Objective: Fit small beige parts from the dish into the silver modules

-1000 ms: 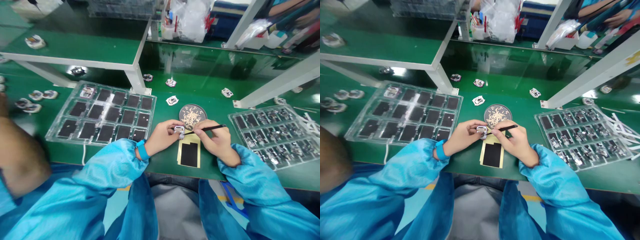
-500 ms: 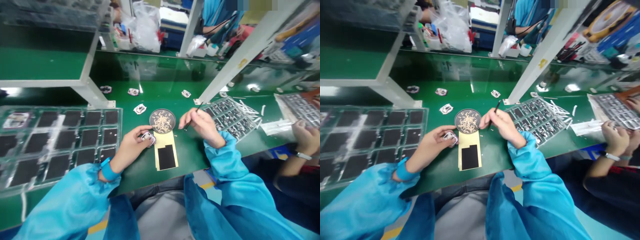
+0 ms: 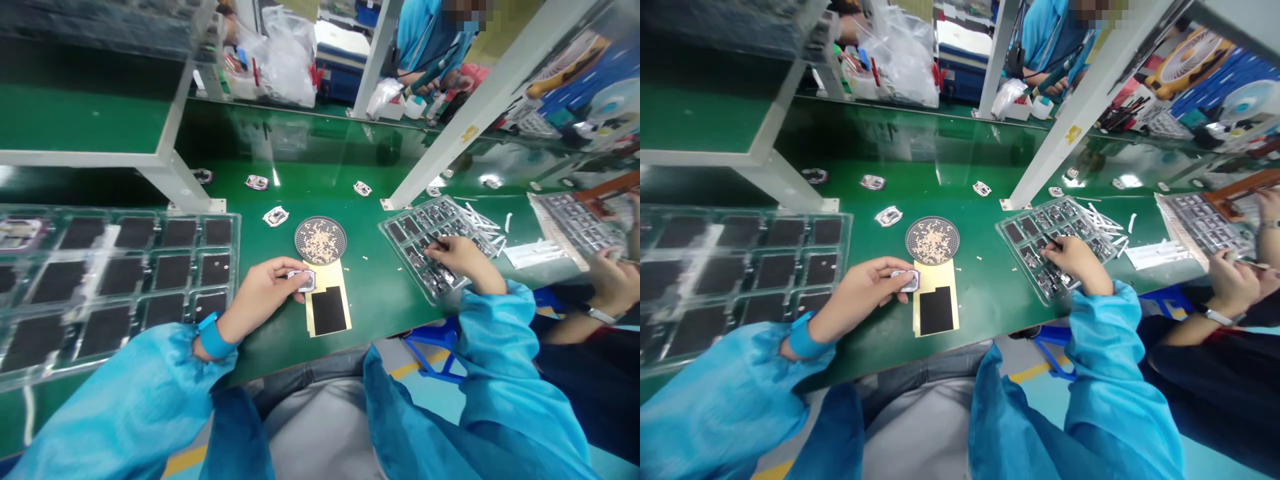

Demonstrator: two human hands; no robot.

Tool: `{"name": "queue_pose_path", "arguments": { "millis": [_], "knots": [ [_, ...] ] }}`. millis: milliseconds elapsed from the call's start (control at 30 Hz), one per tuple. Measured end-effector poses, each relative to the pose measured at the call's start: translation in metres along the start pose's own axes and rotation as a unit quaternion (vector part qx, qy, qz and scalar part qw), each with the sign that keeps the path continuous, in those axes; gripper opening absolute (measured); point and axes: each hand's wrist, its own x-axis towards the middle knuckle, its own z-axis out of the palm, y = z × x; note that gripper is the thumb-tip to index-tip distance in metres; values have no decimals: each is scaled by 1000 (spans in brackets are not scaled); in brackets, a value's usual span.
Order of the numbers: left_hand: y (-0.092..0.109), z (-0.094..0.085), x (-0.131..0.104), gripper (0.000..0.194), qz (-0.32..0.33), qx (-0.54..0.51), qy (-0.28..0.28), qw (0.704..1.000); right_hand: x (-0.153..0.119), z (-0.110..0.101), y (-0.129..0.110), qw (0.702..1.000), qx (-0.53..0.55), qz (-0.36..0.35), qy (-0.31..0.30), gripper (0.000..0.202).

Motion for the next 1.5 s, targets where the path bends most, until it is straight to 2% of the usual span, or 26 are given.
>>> {"name": "queue_pose_path", "arguments": {
  "millis": [100, 200, 267, 367, 467, 533, 633, 733, 900, 967, 1067, 1200, 1267, 1333, 1400, 1500],
  "knots": [
    [2, 0, -1, 35, 2, -12, 2, 1000, 1, -7, -1, 1000, 4, 11, -26, 29],
    [4, 1, -1, 34, 3, -30, 1, 1000, -1, -17, -9, 999, -18, -18, -19, 24],
    [4, 1, -1, 34, 6, -38, 1, 999, -3, -21, -24, 998, -12, -42, 38, 17],
    [4, 0, 0, 34, 13, -45, 0, 999, -8, -24, -59, 986, 63, -86, 126, 16],
    [4, -2, 0, 34, 16, -49, 4, 999, -9, -25, -92, 977, 101, -146, 116, 21],
    [6, -4, 0, 34, 16, -47, 12, 999, -7, -26, -102, 978, 84, -160, 104, 20],
    [7, -6, -1, 34, 15, -39, 20, 999, -6, -31, -93, 987, 30, -135, 83, 19],
    [8, -4, -3, 34, 10, -36, 17, 999, -10, -30, -65, 995, -24, -78, 63, 23],
    [11, 1, -4, 34, -3, -35, 6, 999, -20, -8, -25, 999, 7, -27, 33, 39],
    [11, 3, -4, 35, -8, -34, 3, 999, -24, 3, -19, 998, 31, -10, 47, 39],
    [11, 3, -4, 35, -11, -36, 2, 999, -27, 13, -16, 994, 45, 11, 101, 31],
    [8, 3, -5, 35, -9, -36, 1, 999, -28, 10, -19, 985, 78, 7, 154, 30],
    [8, 3, -5, 35, -8, -34, -2, 999, -30, 4, -30, 974, 173, -10, 148, 31],
    [7, 3, -5, 35, -6, -30, -6, 1000, -33, -2, -51, 948, 299, -43, 96, 30],
    [8, 3, -5, 34, -5, -26, -8, 1000, -38, -6, -81, 916, 389, -96, 36, 30],
    [9, 3, -5, 34, -1, -29, -3, 1000, -42, -7, -132, 874, 445, -190, -32, 30]
  ]
}}
